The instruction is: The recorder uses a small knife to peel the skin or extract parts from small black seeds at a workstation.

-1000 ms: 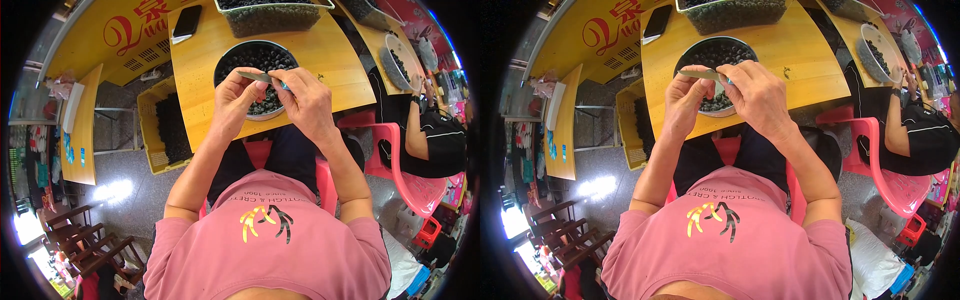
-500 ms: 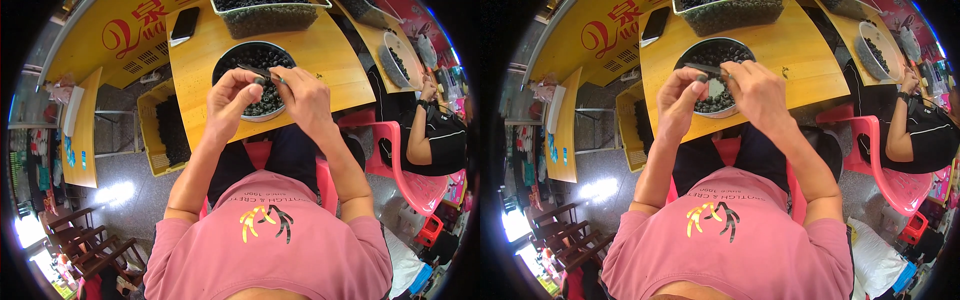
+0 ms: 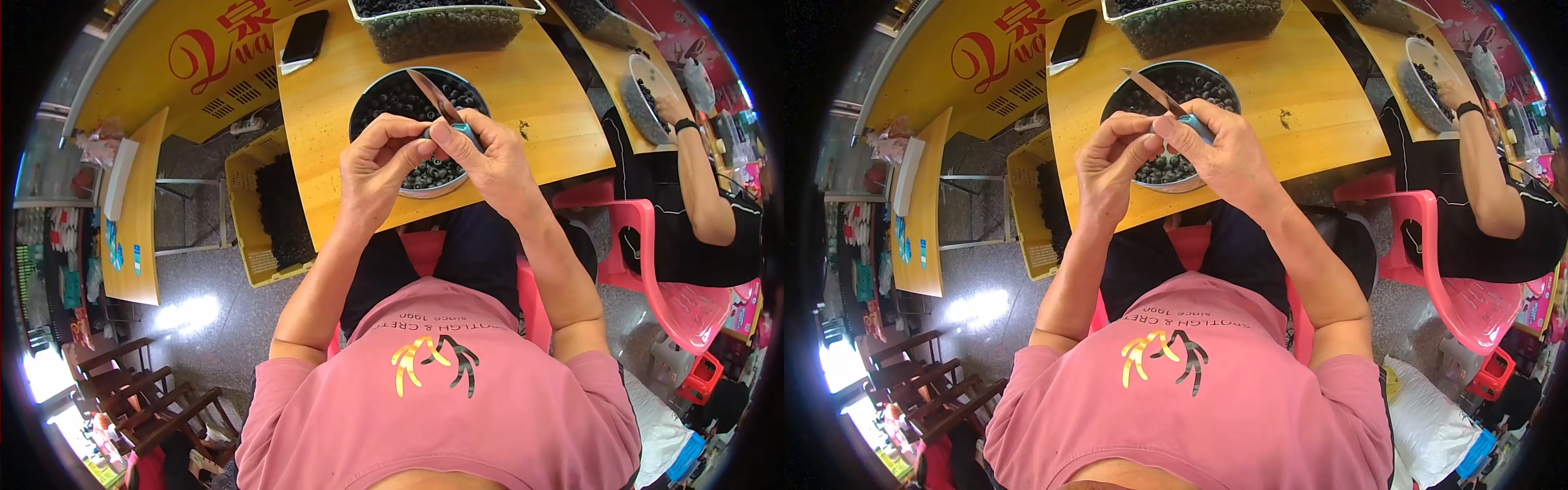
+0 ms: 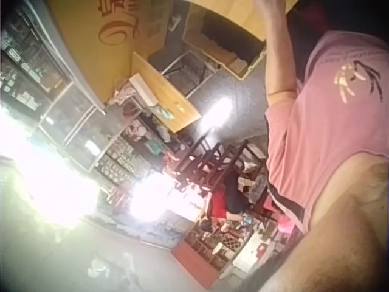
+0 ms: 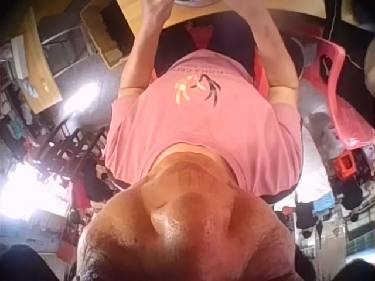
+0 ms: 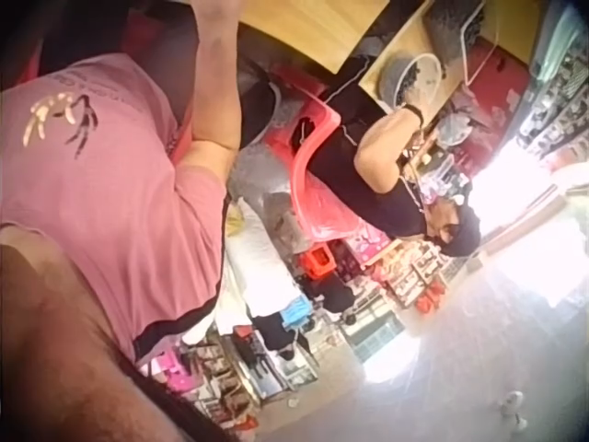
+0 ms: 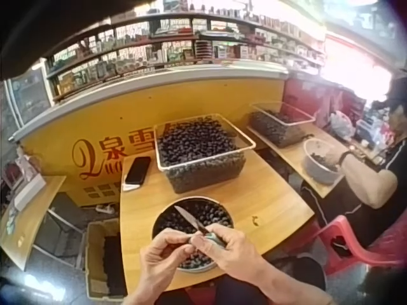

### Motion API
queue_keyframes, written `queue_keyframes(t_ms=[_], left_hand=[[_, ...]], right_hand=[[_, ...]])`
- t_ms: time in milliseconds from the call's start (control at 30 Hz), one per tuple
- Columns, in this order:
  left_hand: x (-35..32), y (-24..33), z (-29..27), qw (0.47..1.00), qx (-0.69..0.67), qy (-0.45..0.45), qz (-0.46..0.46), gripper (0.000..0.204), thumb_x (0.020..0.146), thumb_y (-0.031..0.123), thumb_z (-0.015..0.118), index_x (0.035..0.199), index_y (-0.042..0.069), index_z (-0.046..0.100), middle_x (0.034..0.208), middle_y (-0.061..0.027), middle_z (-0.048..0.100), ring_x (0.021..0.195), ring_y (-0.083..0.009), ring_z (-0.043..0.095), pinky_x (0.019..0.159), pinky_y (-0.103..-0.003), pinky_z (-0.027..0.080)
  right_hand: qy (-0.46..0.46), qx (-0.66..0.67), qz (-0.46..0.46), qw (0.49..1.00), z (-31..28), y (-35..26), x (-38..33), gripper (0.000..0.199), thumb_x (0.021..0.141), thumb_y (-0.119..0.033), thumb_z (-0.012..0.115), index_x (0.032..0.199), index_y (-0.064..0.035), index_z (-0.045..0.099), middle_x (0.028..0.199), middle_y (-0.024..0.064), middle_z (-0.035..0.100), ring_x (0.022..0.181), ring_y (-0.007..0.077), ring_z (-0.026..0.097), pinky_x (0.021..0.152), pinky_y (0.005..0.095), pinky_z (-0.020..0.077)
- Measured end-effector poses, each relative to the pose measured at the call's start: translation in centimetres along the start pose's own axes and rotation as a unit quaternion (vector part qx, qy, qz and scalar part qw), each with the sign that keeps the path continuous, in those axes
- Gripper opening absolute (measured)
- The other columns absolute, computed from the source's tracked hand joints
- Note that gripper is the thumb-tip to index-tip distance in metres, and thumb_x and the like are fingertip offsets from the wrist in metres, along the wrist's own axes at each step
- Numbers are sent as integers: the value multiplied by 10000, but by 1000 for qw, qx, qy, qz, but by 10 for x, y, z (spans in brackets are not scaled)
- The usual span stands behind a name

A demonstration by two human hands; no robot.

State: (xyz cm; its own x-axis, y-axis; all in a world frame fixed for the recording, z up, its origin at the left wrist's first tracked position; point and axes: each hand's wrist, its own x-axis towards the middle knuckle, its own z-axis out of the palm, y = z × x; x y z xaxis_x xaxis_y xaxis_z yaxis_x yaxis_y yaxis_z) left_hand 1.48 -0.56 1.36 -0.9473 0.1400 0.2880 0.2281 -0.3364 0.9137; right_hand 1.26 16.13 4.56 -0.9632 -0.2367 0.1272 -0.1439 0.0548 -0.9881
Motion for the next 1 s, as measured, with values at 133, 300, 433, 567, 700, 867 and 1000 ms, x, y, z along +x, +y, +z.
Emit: queue_keyframes(t_ms=[133, 300, 433, 567, 700, 867, 1000], left_hand=[[-3, 2, -11, 1000, -7, -2, -16, 175, 868, 19, 684, 1036, -5, 640, 934, -15, 619, 878, -87, 618, 768, -202, 504], [-9, 27, -39, 985, 124, 111, 34, 166, 874, -15, 662, 1038, -1, 644, 953, -34, 657, 856, -65, 605, 760, -197, 496], [-25, 36, -112, 926, 264, 262, 56, 160, 875, 21, 674, 1032, 18, 640, 922, -26, 650, 814, -64, 593, 714, -176, 472], [-38, 39, -153, 794, 531, 291, 53, 195, 851, 29, 688, 1040, 29, 640, 952, -31, 588, 805, -96, 562, 708, -219, 472], [-20, 39, -114, 851, 504, 114, 97, 156, 823, 1, 677, 978, 7, 654, 888, -84, 583, 812, -177, 577, 716, -275, 482], [27, 18, -57, 797, 529, -255, 143, 76, 816, 56, 651, 887, 37, 666, 860, -103, 609, 890, -272, 582, 812, -363, 453], [47, -9, -43, 648, 643, -403, 69, 116, 779, 145, 689, 882, 92, 693, 875, -60, 629, 922, -233, 590, 810, -369, 418]], right_hand=[[1, 88, 33, 996, 5, 6, 0, 297, 959, -294, 613, 1000, -5, 667, 781, -47, 591, 727, 20, 506, 657, 178, 420], [10, 17, 14, 1000, -3, 20, 1, 290, 964, -272, 600, 1041, -1, 667, 786, -17, 626, 725, 39, 537, 714, 180, 448], [36, 0, 15, 999, -19, 27, 1, 279, 958, -275, 604, 1043, -18, 670, 747, -26, 605, 632, 16, 463, 604, 162, 384], [48, -2, 37, 998, -25, 31, 0, 283, 949, -284, 616, 1035, -21, 672, 745, -40, 596, 592, -5, 405, 535, 158, 301], [49, -61, 5, 997, -28, 42, 0, 292, 950, -270, 617, 1047, 0, 666, 800, -11, 631, 679, 33, 517, 646, 178, 408], [53, -62, 36, 996, -21, 36, 0, 311, 953, -257, 613, 1060, 33, 647, 889, 30, 668, 773, 63, 588, 762, 209, 460], [44, -60, 45, 996, -21, 35, 1, 323, 955, -255, 610, 1063, 48, 636, 913, 37, 673, 779, 64, 594, 768, 212, 467]])
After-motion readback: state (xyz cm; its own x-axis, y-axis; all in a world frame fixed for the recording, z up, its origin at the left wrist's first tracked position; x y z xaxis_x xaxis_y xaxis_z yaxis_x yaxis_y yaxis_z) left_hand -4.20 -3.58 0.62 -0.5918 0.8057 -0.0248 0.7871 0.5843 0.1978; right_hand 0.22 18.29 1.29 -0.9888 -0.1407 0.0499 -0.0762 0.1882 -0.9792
